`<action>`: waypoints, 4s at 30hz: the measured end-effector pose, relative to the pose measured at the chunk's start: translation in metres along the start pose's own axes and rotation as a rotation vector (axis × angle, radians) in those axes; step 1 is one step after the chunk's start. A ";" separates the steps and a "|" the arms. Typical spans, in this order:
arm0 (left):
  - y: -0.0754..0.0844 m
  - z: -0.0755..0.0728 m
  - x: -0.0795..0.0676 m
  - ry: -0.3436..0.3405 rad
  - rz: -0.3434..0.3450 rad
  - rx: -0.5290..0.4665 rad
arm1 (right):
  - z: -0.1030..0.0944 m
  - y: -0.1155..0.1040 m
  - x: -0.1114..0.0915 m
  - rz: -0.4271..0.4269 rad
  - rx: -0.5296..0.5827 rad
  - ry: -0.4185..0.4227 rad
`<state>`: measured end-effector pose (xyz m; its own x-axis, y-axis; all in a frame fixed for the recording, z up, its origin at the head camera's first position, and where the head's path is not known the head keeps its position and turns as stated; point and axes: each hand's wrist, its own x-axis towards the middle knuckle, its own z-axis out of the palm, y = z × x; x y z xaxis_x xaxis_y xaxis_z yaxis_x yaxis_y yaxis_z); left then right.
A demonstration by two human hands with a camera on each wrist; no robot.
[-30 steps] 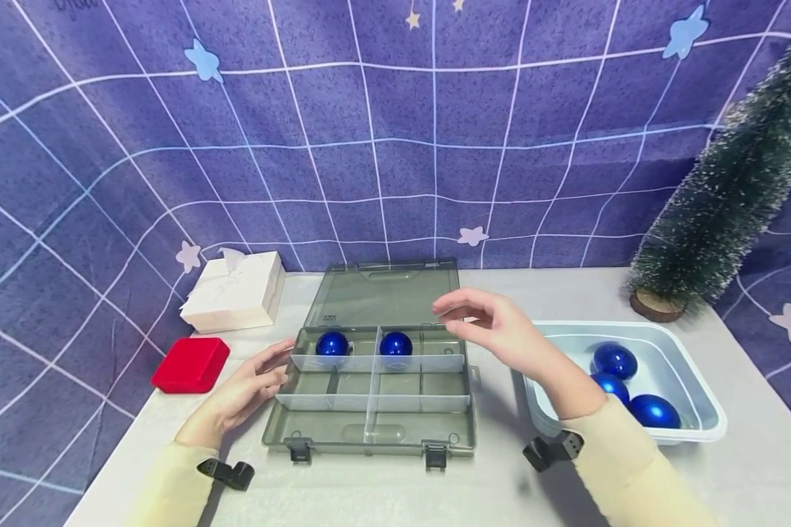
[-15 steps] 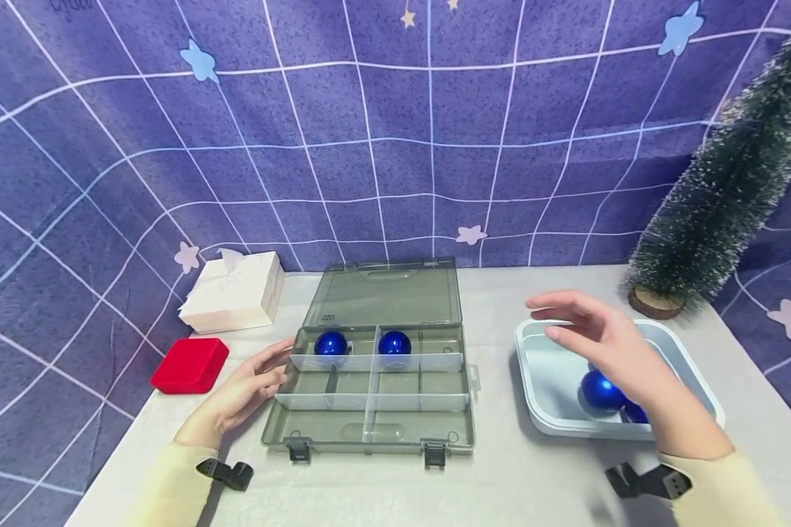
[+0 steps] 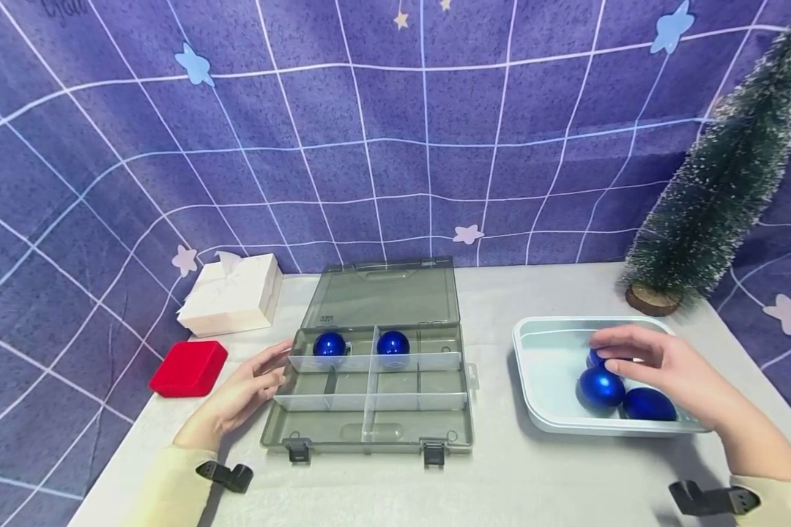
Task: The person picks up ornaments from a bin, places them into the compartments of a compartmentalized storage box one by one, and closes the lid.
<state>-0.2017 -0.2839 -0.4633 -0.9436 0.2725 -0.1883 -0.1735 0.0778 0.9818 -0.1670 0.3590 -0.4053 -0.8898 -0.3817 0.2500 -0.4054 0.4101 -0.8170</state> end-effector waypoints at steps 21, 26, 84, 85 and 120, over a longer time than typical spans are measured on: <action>-0.002 -0.002 -0.003 -0.006 -0.006 -0.005 | 0.003 0.032 -0.003 -0.094 -0.169 -0.160; -0.003 -0.003 -0.001 -0.014 -0.001 -0.005 | 0.006 0.036 -0.003 -0.126 -0.377 -0.111; 0.003 -0.002 -0.002 0.004 0.018 -0.001 | 0.172 -0.135 0.142 -0.187 0.294 -0.106; 0.003 -0.002 -0.002 0.005 0.016 -0.001 | 0.178 -0.137 0.145 -0.179 0.299 -0.119; -0.001 -0.003 0.001 -0.020 0.001 -0.013 | 0.303 -0.134 0.200 -0.001 0.148 -0.315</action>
<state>-0.2035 -0.2869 -0.4643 -0.9381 0.2914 -0.1875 -0.1760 0.0654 0.9822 -0.2275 -0.0234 -0.4033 -0.7717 -0.6286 0.0968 -0.3506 0.2935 -0.8893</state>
